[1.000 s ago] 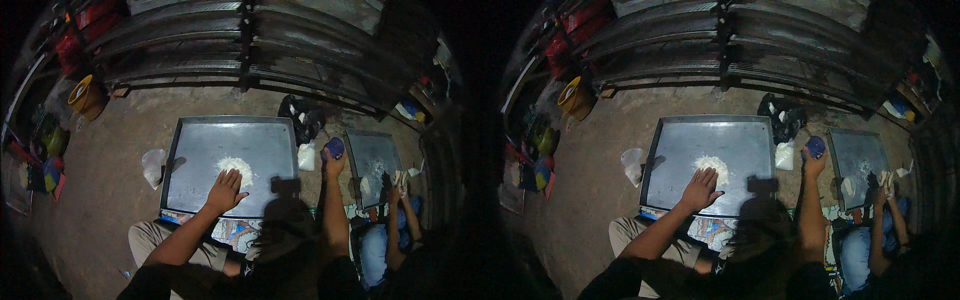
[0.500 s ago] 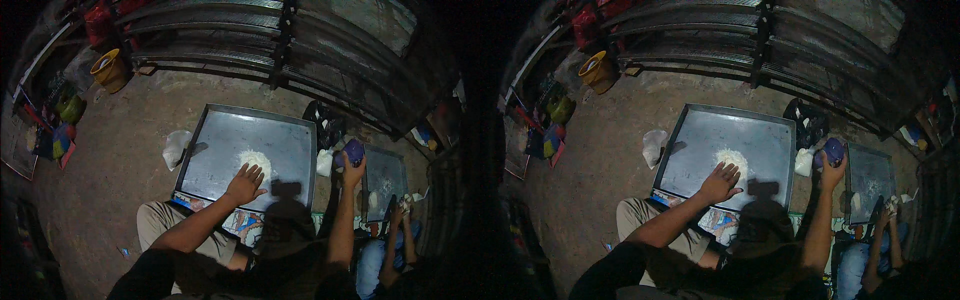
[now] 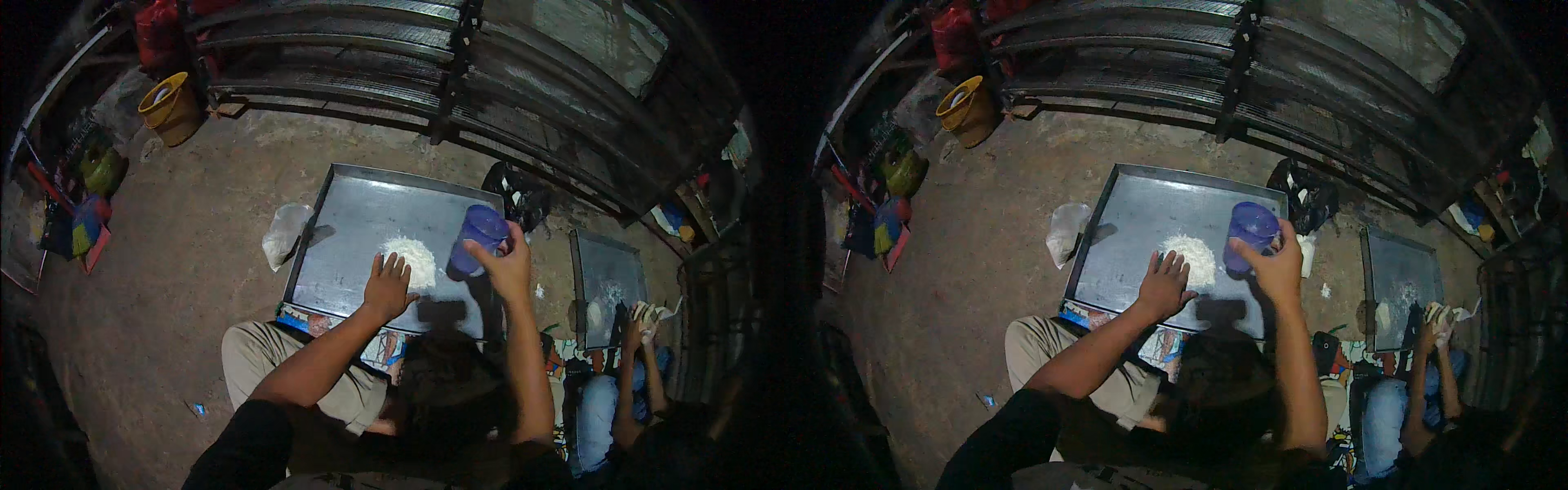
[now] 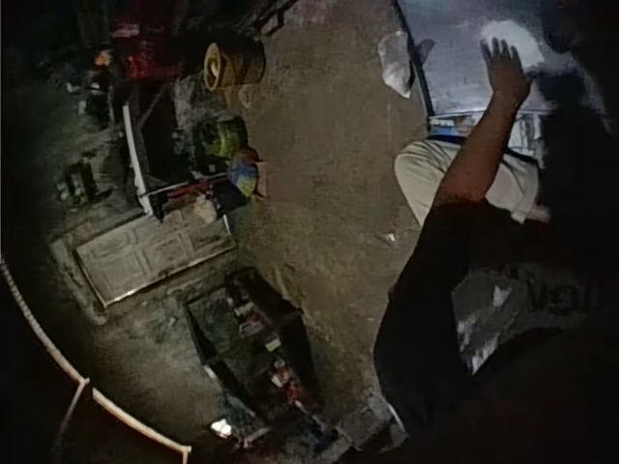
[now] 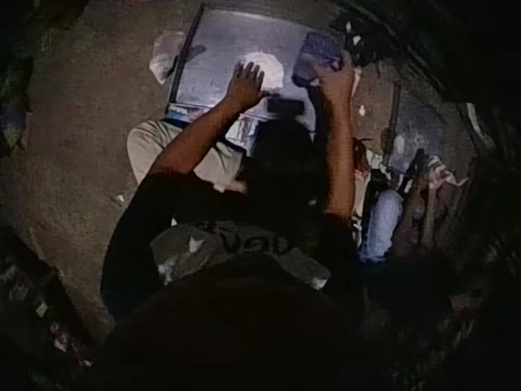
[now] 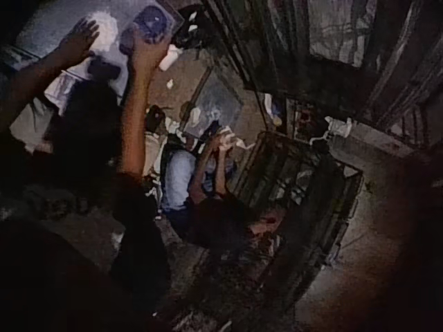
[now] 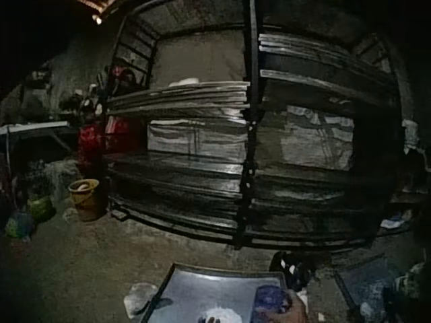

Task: The person empties a bag of white powder onto a metal tray and spreads it out by hand before using a small purple scoop.

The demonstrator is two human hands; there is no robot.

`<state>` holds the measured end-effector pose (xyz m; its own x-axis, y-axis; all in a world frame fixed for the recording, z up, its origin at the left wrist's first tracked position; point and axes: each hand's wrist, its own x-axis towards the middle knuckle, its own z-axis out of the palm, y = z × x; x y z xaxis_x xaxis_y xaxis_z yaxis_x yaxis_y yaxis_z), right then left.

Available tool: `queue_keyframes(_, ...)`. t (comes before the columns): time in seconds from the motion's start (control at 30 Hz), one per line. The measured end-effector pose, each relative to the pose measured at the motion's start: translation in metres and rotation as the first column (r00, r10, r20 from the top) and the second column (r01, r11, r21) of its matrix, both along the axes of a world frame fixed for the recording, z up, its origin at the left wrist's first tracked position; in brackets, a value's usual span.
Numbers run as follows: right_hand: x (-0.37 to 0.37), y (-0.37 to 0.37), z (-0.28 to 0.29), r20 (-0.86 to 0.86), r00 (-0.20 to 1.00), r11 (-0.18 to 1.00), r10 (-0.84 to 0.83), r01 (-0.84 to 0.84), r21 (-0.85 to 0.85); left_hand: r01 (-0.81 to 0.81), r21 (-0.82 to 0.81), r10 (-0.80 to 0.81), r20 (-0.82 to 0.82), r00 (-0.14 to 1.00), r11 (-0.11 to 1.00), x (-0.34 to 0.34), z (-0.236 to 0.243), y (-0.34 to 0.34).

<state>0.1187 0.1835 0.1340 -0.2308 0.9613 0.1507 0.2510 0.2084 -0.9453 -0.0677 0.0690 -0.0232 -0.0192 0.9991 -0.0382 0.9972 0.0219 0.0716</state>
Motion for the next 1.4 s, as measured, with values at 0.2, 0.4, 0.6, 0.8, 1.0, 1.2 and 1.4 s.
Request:
queue_keyframes(0.2, -0.034, -0.020, -0.020, 0.179, 0.973, 0.977, -0.146, 0.114, 0.180, 0.077, 0.004, -0.077, 0.027, 0.997, 0.997, 0.007, 0.006, -0.001)
queue_keyframes(0.4, -0.046, -0.026, -0.053, 0.181, 0.972, 0.975, -0.148, 0.112, 0.192, 0.041, -0.045, -0.040, 0.032, 0.999, 0.998, 0.001, 0.011, -0.011)
queue_keyframes(0.6, -0.034, -0.011, -0.072, 0.217, 0.970, 0.976, -0.110, 0.064, 0.209, 0.196, -0.023, -0.192, 0.114, 0.975, 0.980, -0.002, 0.008, 0.001)
queue_keyframes(0.8, -0.030, -0.009, -0.080, 0.260, 0.960, 0.981, -0.102, 0.055, 0.184, 0.070, -0.073, -0.071, -0.007, 0.997, 0.995, -0.007, 0.011, 0.001)
queue_keyframes(1.0, -0.033, -0.003, -0.082, 0.318, 0.947, 0.982, -0.043, -0.019, 0.189, 0.182, -0.057, -0.181, 0.022, 0.983, 0.982, -0.012, -0.006, 0.004)
queue_keyframes(1.2, -0.027, 0.006, -0.092, 0.426, 0.904, 0.969, -0.010, -0.097, 0.228, 0.054, -0.307, -0.042, 0.047, 0.998, 0.950, -0.011, 0.030, 0.000)
queue_keyframes(1.4, -0.023, 0.019, -0.114, 0.526, 0.848, 0.971, 0.059, -0.171, 0.166, 0.050, -0.363, -0.034, 0.051, 0.998, 0.931, -0.023, 0.046, 0.001)
